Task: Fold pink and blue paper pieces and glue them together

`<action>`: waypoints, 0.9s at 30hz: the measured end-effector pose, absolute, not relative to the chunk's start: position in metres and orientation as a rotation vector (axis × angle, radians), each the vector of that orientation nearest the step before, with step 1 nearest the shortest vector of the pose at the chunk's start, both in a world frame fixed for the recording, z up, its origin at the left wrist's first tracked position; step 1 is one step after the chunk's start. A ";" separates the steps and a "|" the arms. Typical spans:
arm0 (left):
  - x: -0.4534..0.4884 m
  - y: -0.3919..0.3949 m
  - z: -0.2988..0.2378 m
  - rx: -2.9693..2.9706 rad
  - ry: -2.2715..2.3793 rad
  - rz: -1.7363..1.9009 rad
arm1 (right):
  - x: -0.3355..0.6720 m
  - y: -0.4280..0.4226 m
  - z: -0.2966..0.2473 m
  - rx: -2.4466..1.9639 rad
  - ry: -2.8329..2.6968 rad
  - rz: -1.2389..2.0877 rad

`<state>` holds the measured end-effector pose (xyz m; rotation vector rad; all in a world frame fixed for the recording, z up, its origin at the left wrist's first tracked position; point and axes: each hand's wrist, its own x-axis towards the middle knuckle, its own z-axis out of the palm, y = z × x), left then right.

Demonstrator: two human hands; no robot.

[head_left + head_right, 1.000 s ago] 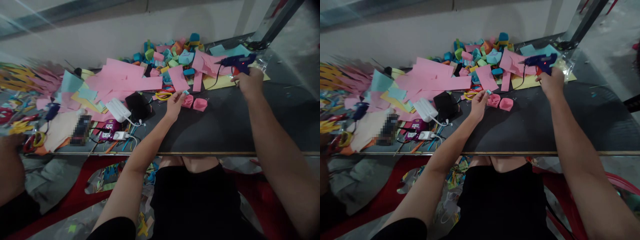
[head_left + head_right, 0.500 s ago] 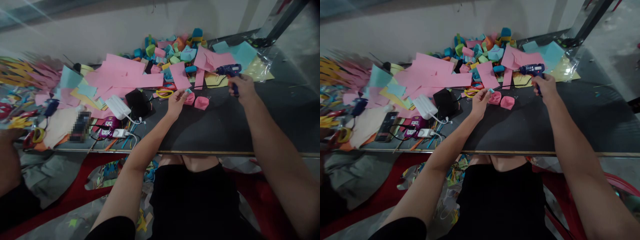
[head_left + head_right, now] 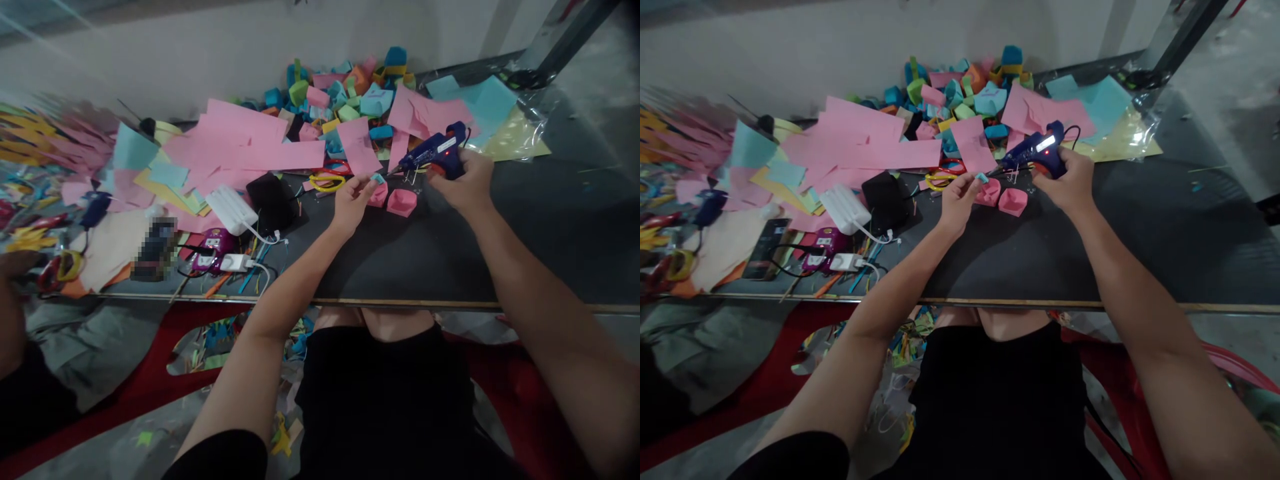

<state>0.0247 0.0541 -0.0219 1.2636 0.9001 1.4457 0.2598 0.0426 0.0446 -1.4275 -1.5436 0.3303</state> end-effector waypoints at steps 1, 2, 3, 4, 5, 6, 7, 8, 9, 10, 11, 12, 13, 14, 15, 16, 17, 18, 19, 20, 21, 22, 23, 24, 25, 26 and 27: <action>0.025 0.054 -0.021 1.254 0.903 1.448 | 0.260 0.042 0.045 -1.419 -1.551 0.329; 0.025 0.054 -0.021 1.248 0.905 1.449 | 0.260 0.042 0.045 -1.410 -1.561 0.330; 0.025 0.054 -0.021 1.245 0.908 1.448 | 0.260 0.042 0.044 -1.405 -1.569 0.332; 0.025 0.054 -0.021 1.246 0.910 1.449 | 0.260 0.042 0.044 -1.407 -1.578 0.331; 0.025 0.054 -0.021 1.251 0.908 1.449 | 0.259 0.043 0.044 -1.412 -1.583 0.326; 0.025 0.054 -0.021 1.257 0.903 1.451 | 0.259 0.043 0.043 -1.418 -1.591 0.324; 0.025 0.054 -0.022 1.265 0.896 1.454 | 0.259 0.043 0.043 -1.424 -1.601 0.322; 0.025 0.055 -0.023 1.274 0.890 1.457 | 0.259 0.043 0.042 -1.425 -1.606 0.320; 0.025 0.055 -0.023 1.283 0.888 1.459 | 0.259 0.043 0.042 -1.420 -1.609 0.317; 0.025 0.056 -0.024 1.292 0.890 1.460 | 0.259 0.044 0.041 -1.412 -1.612 0.314; 0.025 0.056 -0.025 1.301 0.895 1.459 | 0.260 0.044 0.040 -1.403 -1.616 0.314; 0.025 0.056 -0.025 1.308 0.903 1.461 | 0.260 0.044 0.040 -1.397 -1.623 0.314; 0.025 0.057 -0.026 1.315 0.911 1.463 | 0.261 0.045 0.039 -1.400 -1.630 0.314; 0.025 0.057 -0.026 1.323 0.917 1.463 | 0.262 0.046 0.038 -1.412 -1.638 0.314; 0.025 0.057 -0.027 1.328 0.920 1.466 | 0.264 0.047 0.037 -1.431 -1.646 0.313; 0.025 0.058 -0.027 1.332 0.920 1.469 | 0.265 0.048 0.035 -1.453 -1.651 0.310; 0.024 0.058 -0.027 1.335 0.919 1.472 | 0.266 0.048 0.034 -1.473 -1.655 0.306; 0.024 0.058 -0.027 1.337 0.917 1.473 | 0.268 0.049 0.033 -1.487 -1.661 0.303; 0.024 0.058 -0.027 1.338 0.918 1.473 | 0.269 0.050 0.031 -1.495 -1.666 0.302; 0.024 0.058 -0.027 1.337 0.924 1.473 | 0.270 0.051 0.030 -1.496 -1.674 0.306; 0.024 0.058 -0.027 1.335 0.932 1.471 | 0.271 0.052 0.028 -1.494 -1.679 0.312; 0.024 0.058 -0.026 1.332 0.941 1.469 | 0.271 0.052 0.027 -1.490 -1.680 0.318; 0.024 0.058 -0.026 1.329 0.947 1.469 | 0.271 0.053 0.026 -1.487 -1.680 0.323; 0.024 0.057 -0.026 1.325 0.950 1.471 | 0.271 0.053 0.025 -1.485 -1.678 0.326; 0.025 0.057 -0.025 1.320 0.950 1.471 | 0.271 0.054 0.024 -1.483 -1.672 0.327; 0.025 0.057 -0.024 1.315 0.949 1.472 | 0.271 0.054 0.024 -1.484 -1.666 0.326; 0.025 0.056 -0.023 1.309 0.949 1.469 | 0.270 0.054 0.024 -1.488 -1.659 0.323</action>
